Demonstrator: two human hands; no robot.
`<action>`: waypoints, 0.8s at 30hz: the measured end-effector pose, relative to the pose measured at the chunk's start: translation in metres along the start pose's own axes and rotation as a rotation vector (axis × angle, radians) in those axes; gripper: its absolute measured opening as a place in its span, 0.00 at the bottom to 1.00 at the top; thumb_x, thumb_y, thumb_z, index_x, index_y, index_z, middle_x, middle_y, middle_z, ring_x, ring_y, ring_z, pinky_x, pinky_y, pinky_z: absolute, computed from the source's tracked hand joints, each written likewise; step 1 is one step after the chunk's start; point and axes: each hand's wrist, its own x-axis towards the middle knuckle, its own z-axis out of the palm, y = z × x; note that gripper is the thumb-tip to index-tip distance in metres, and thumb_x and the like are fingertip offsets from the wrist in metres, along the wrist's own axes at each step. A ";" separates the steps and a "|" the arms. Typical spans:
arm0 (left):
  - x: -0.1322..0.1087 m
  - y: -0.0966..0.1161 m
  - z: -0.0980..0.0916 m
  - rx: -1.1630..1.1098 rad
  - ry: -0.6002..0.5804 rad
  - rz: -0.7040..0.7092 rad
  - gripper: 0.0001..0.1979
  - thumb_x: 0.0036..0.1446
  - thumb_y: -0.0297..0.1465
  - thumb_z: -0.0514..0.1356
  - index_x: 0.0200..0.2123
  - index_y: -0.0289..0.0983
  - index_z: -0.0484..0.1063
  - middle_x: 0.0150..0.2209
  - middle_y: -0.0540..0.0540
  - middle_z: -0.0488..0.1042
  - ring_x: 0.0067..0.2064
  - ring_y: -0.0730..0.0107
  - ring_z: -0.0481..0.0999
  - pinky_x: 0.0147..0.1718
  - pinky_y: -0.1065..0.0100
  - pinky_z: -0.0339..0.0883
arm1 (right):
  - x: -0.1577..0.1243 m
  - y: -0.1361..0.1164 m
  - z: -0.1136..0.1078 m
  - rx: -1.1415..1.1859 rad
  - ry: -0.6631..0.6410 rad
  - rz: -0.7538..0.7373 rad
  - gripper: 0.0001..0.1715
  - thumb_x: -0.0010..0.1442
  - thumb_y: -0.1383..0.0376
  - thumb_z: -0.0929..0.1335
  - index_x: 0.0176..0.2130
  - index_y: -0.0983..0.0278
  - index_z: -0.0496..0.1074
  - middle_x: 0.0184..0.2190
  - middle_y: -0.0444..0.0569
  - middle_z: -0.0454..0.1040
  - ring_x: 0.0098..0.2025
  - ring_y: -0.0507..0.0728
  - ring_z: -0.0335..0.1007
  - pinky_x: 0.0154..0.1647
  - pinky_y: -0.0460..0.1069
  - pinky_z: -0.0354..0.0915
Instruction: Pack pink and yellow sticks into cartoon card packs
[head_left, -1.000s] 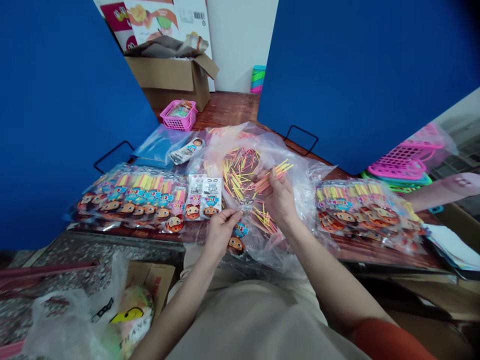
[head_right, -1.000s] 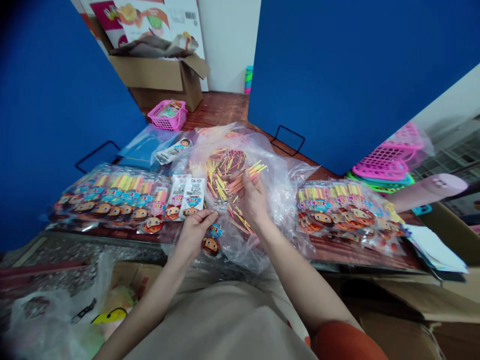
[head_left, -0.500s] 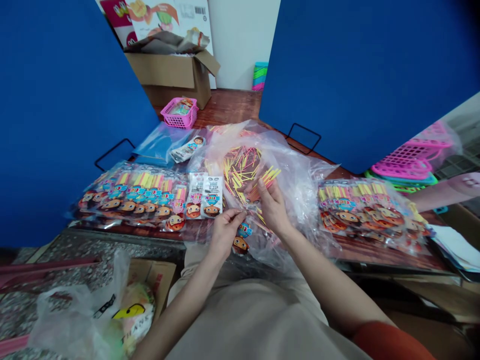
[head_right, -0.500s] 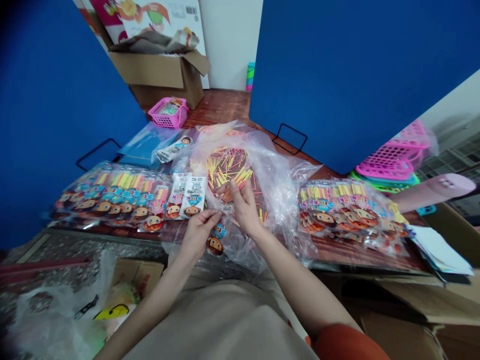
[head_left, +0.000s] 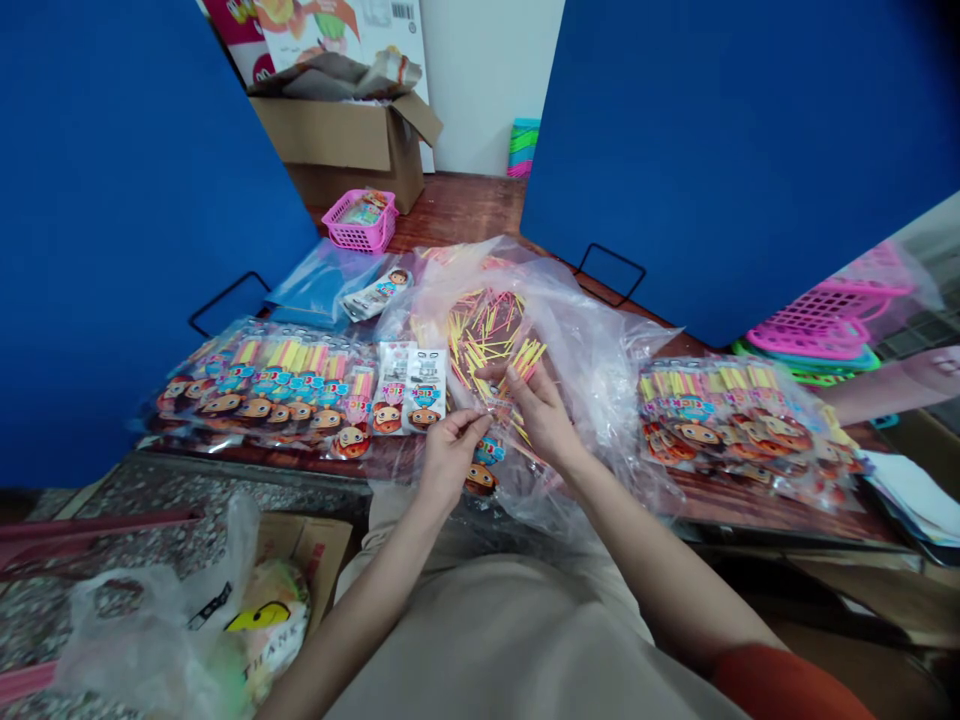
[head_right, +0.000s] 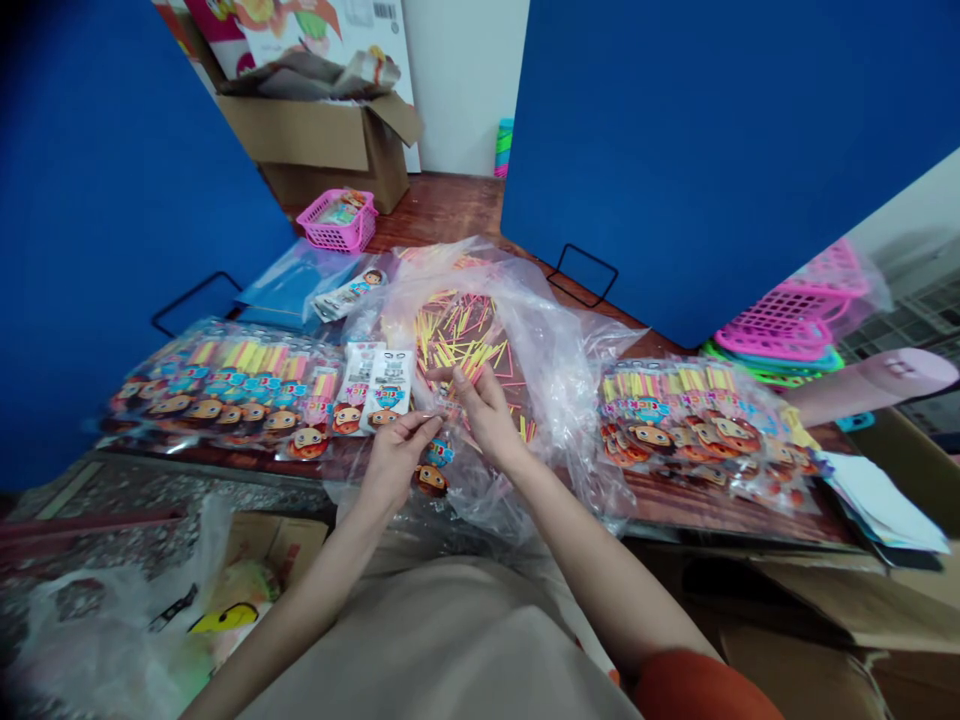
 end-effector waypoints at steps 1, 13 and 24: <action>0.000 0.000 0.000 -0.012 0.002 -0.002 0.12 0.41 0.36 0.71 0.30 0.35 0.80 0.29 0.49 0.79 0.31 0.73 0.72 0.34 0.72 0.65 | 0.000 -0.001 0.000 0.007 -0.016 0.009 0.19 0.65 0.52 0.64 0.42 0.62 0.74 0.43 0.48 0.76 0.47 0.56 0.70 0.54 0.52 0.62; -0.001 0.004 0.003 -0.076 -0.029 -0.051 0.16 0.41 0.39 0.72 0.33 0.36 0.81 0.30 0.48 0.80 0.30 0.73 0.73 0.33 0.71 0.67 | 0.007 -0.009 -0.009 -0.068 0.031 -0.002 0.19 0.62 0.51 0.66 0.33 0.63 0.75 0.31 0.46 0.76 0.33 0.53 0.70 0.39 0.49 0.65; -0.003 0.006 0.003 -0.083 -0.075 -0.066 0.18 0.41 0.43 0.72 0.29 0.34 0.80 0.25 0.50 0.76 0.27 0.74 0.69 0.30 0.72 0.65 | 0.008 -0.018 -0.022 -0.056 0.075 -0.003 0.16 0.55 0.51 0.73 0.31 0.61 0.77 0.27 0.44 0.75 0.29 0.51 0.68 0.33 0.47 0.65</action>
